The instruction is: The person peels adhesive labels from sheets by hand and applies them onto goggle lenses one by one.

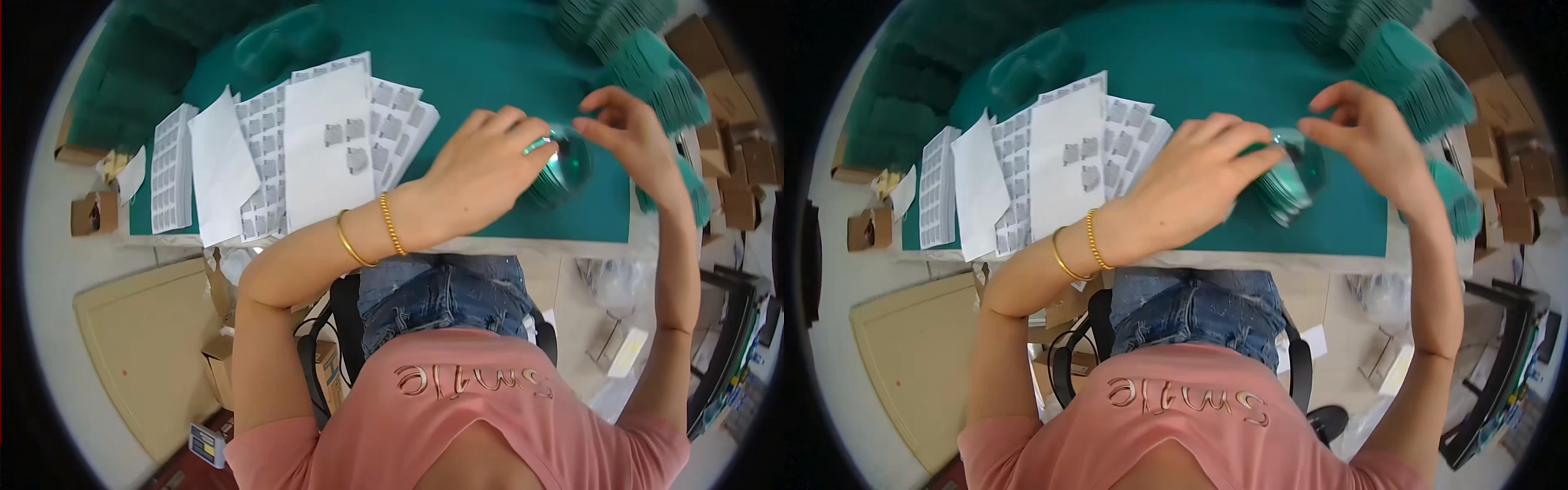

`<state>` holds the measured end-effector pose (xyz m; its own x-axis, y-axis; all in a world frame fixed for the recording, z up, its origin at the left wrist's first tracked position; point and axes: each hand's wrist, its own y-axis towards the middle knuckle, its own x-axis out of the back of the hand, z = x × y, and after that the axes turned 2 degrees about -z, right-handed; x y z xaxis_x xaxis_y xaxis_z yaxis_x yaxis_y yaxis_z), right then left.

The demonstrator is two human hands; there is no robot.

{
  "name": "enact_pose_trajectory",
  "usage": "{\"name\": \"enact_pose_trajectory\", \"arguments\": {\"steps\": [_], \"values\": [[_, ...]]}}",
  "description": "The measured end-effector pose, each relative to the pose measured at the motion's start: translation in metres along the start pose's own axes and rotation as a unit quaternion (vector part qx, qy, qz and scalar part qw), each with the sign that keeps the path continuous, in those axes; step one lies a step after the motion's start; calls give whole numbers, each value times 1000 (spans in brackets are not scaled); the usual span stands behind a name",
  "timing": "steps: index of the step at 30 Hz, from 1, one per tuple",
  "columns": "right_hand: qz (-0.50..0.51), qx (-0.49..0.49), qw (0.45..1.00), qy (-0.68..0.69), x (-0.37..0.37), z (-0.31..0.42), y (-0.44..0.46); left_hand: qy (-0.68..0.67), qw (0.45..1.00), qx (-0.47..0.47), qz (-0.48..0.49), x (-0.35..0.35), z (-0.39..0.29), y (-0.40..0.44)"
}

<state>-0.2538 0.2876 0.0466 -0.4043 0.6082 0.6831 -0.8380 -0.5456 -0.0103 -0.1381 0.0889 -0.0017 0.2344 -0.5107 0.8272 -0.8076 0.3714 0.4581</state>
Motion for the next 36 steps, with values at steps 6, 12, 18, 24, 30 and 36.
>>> {"name": "enact_pose_trajectory", "arguments": {"steps": [6, 12, 18, 24, 30, 36], "values": [[29, 277, 958, -63, -29, 101, 104, -4, 999, 19, -27, 9, -5, -6], [30, 368, 908, -200, -196, 186, 237, -59, 989, 85, -108, 49, -7, -43], [94, 301, 889, -331, -253, 219, 277, -35, 955, 232, -180, 90, 33, -112], [47, 346, 881, -320, -253, 221, 285, -31, 855, 472, -213, 98, 91, -157], [13, 402, 872, -281, -209, 234, 275, -36, 818, 557, -139, 82, 121, -148], [80, 318, 898, -292, -77, 195, 122, -85, 869, 447, -193, 79, 121, -143]]}}
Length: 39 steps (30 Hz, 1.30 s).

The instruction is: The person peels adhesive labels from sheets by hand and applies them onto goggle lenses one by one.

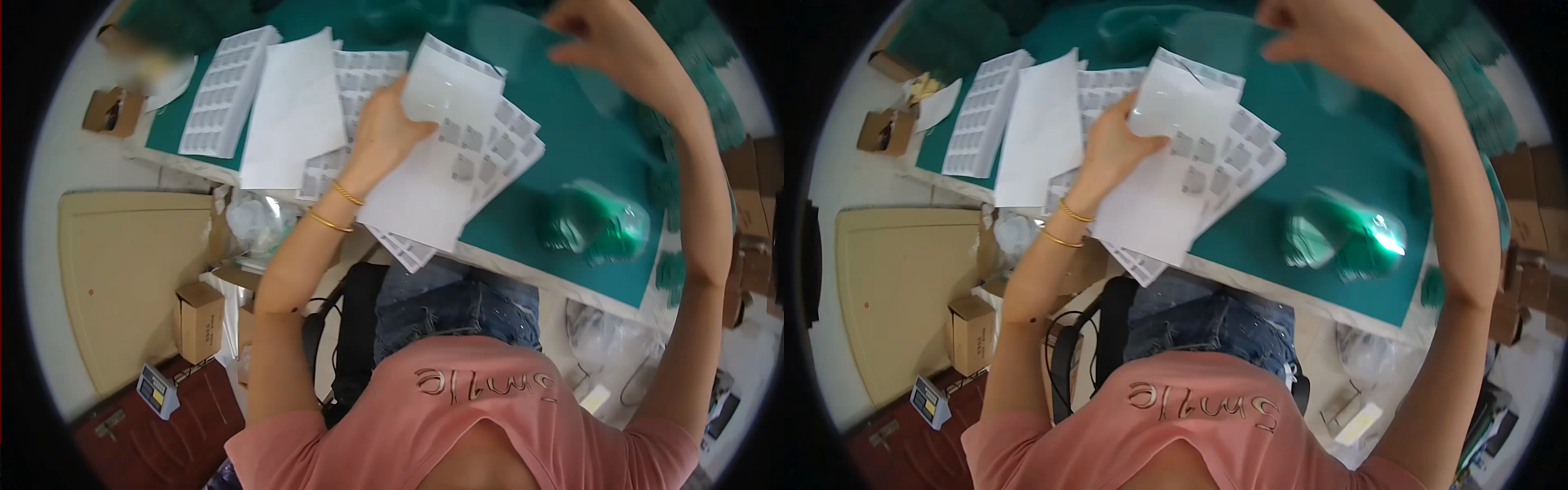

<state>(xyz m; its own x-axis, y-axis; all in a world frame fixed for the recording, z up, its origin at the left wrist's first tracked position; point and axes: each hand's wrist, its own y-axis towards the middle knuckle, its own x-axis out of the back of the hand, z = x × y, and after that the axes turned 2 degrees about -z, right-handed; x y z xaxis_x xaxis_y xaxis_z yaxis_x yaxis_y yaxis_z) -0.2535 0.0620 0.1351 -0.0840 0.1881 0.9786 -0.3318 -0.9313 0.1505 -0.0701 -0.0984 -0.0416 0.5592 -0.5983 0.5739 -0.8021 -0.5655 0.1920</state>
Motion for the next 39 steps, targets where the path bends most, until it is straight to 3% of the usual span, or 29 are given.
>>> {"name": "enact_pose_trajectory", "arguments": {"steps": [2, 3, 6, 13, 15, 17, 19, 21, 22, 24, 25, 27, 28, 30, 33, 34, 38, 39], "values": [[22, -21, 999, 19, 2, -26, -67, 71, 996, -36, -28, -2, -1, -4], [34, -21, 999, 15, 4, -29, -94, 84, 996, -3, -25, -5, 6, -6], [110, -112, 987, 25, 1, -27, -143, 98, 994, -35, -24, -6, 11, -7], [100, -126, 985, 56, -22, -24, -170, 195, 976, -52, -83, -10, 1, -17], [115, -122, 983, 68, -20, -29, -167, 240, 958, -104, -114, -7, 1, -17], [87, -80, 986, 113, -8, -23, -159, -36, 999, 39, 1, 0, -4, -12], [65, -69, 983, 156, -5, -24, -137, -20, 1000, -17, -17, 6, -8, -11], [-24, -15, 980, 194, -17, -22, -110, -195, 975, 85, 71, 23, -30, -13], [-26, -12, 981, 194, -30, -19, -93, -194, 975, 83, 68, 31, -38, -14], [-166, 69, 952, 247, -54, -16, -63, -252, 960, 53, 115, 46, -51, -17], [-166, 76, 951, 248, -52, -15, -53, -251, 961, 54, 108, 52, -56, -19], [52, 8, 930, 365, -44, -10, -35, -331, 935, 44, 118, 61, -60, -24], [33, 10, 914, 405, -42, -5, -34, -330, 936, 44, 111, 67, -57, -26], [-26, -27, 875, 482, -33, 3, -35, -429, 885, 44, 176, 81, -44, -31], [-72, -91, 819, 562, -26, 10, -37, -742, 620, 63, 247, 90, -9, -42], [-92, -125, 784, 601, -25, 11, -36, -741, 622, 57, 246, 81, -17, -45], [-150, -144, 764, 611, -35, 34, -36, -680, 720, 19, 137, 38, -44, -61], [-145, -139, 766, 611, -37, 37, -37, -622, 775, -27, 104, 27, -64, -66]]}}
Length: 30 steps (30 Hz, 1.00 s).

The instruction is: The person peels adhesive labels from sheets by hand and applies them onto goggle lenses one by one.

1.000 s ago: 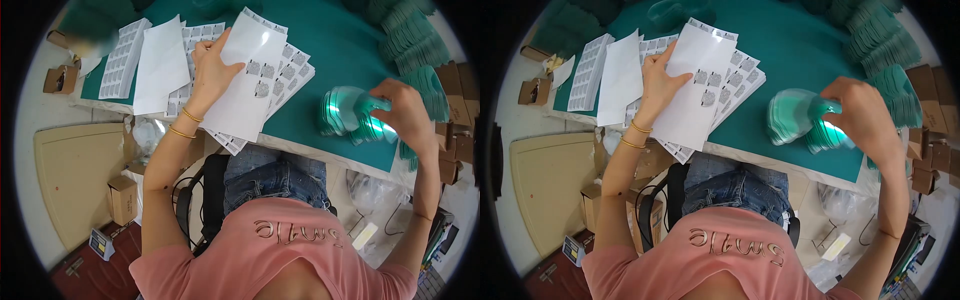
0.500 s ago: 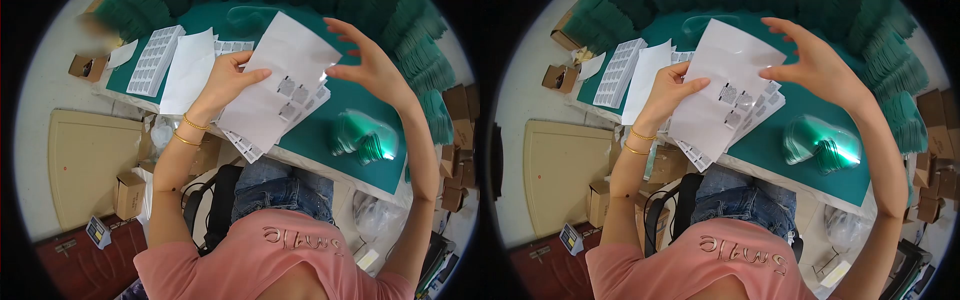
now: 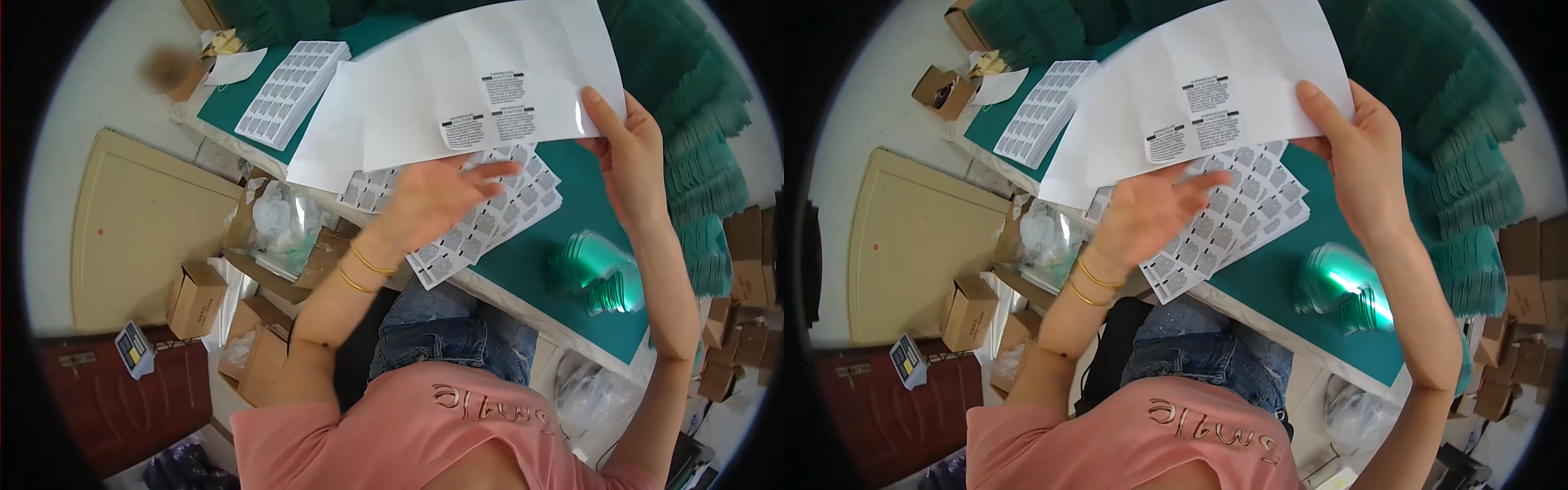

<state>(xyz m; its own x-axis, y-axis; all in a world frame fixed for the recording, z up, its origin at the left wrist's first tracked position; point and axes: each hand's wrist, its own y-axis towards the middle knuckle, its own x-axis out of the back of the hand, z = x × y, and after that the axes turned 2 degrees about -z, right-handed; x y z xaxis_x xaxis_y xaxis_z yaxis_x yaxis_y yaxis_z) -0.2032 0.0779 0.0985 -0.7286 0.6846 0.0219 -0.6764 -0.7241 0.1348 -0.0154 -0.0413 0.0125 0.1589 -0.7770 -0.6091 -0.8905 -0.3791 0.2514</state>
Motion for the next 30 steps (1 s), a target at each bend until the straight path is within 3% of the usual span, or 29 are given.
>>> {"name": "enact_pose_trajectory", "arguments": {"steps": [1, 2, 5, 8, 12, 14, 15, 17, 18, 19, 25, 30], "values": [[2, 9, 1000, -16, -2, -1, -2, 85, 995, -47, -3, -19, 3, 2], [3, 17, 999, -32, -3, -2, -3, 83, 995, -52, -8, -22, 6, 5], [1, 22, 999, -36, -2, 0, -6, -19, 994, -87, -62, -36, 9, 9], [-1, 32, 999, -42, 7, 2, -8, -18, 987, -50, -151, -35, 16, 10], [8, 13, 999, -32, 10, 0, -8, 11, 982, -61, -181, -43, 16, 9], [-91, 256, 944, -187, 1, -3, -4, 37, 978, -71, -194, -44, 16, 9], [-151, 368, 843, -362, 9, 3, -1, 36, 978, -69, -195, -46, 16, 8], [-104, 451, 776, -428, 9, 22, -16, 103, 967, -94, -212, -51, 15, 9], [-22, 409, 807, -425, 5, 28, -26, 102, 967, -92, -212, -54, 15, 9], [17, 296, 890, -346, -10, 32, -41, 125, 964, -99, -213, -57, 15, 9], [57, 322, 875, -356, -16, 13, -44, 168, 967, -96, -169, -60, 19, 7], [53, 375, 828, -414, -15, 13, -45, 238, 957, -75, -148, -61, 16, 7]]}}
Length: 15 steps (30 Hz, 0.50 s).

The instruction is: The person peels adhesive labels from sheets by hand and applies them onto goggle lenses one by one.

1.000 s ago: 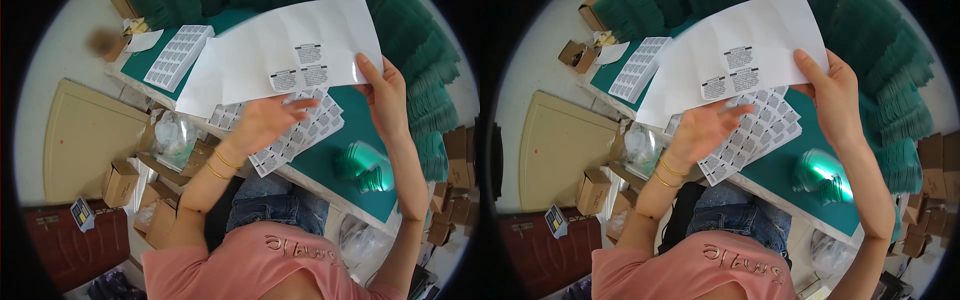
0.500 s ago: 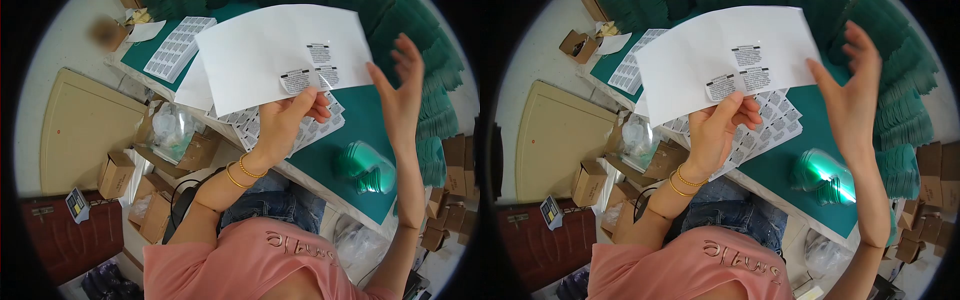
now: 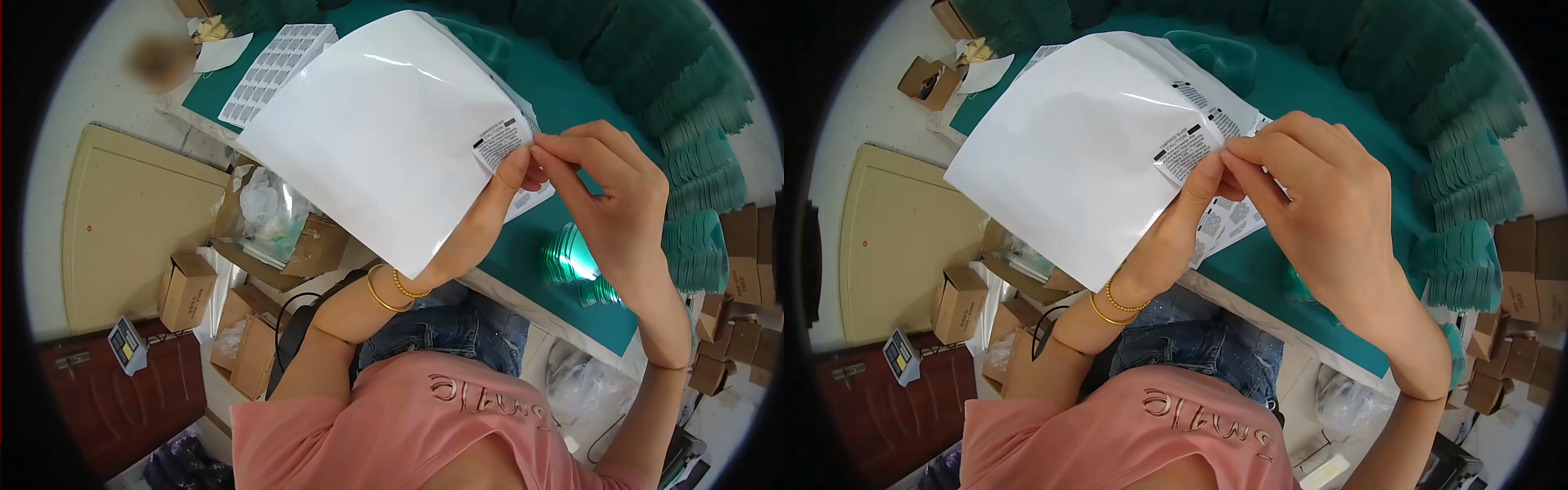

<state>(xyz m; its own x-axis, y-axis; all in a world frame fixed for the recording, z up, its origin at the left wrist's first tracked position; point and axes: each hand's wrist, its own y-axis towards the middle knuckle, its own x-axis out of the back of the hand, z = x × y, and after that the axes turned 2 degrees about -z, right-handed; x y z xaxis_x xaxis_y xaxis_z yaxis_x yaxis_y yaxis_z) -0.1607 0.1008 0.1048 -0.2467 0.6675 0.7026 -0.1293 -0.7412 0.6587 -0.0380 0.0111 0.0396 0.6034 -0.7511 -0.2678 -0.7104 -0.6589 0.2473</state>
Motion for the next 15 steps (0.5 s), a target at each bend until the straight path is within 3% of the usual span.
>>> {"name": "enact_pose_trajectory", "arguments": {"steps": [3, 5, 7, 9, 10, 13, 15], "values": [[4, -1, 999, -50, -3, 4, -3, 30, 1000, 1, -4, 0, -5, -3], [5, 1, 998, -58, -7, 3, -4, 121, 992, -24, 6, 2, -7, -4], [8, 3, 998, -65, -8, 1, -5, 61, 998, 7, 6, 1, 3, -5], [38, -90, 994, 55, -5, -3, -6, 1, 999, 38, 4, 2, 7, -6], [40, -90, 994, 56, -2, -4, -5, -24, 998, 45, 24, 5, 6, -7], [113, -191, 954, 202, 11, -18, -2, -102, 990, 89, 42, 13, 8, -14], [76, -266, 881, 385, 7, -23, -4, -149, 979, 136, 39, 17, 8, -18]]}}
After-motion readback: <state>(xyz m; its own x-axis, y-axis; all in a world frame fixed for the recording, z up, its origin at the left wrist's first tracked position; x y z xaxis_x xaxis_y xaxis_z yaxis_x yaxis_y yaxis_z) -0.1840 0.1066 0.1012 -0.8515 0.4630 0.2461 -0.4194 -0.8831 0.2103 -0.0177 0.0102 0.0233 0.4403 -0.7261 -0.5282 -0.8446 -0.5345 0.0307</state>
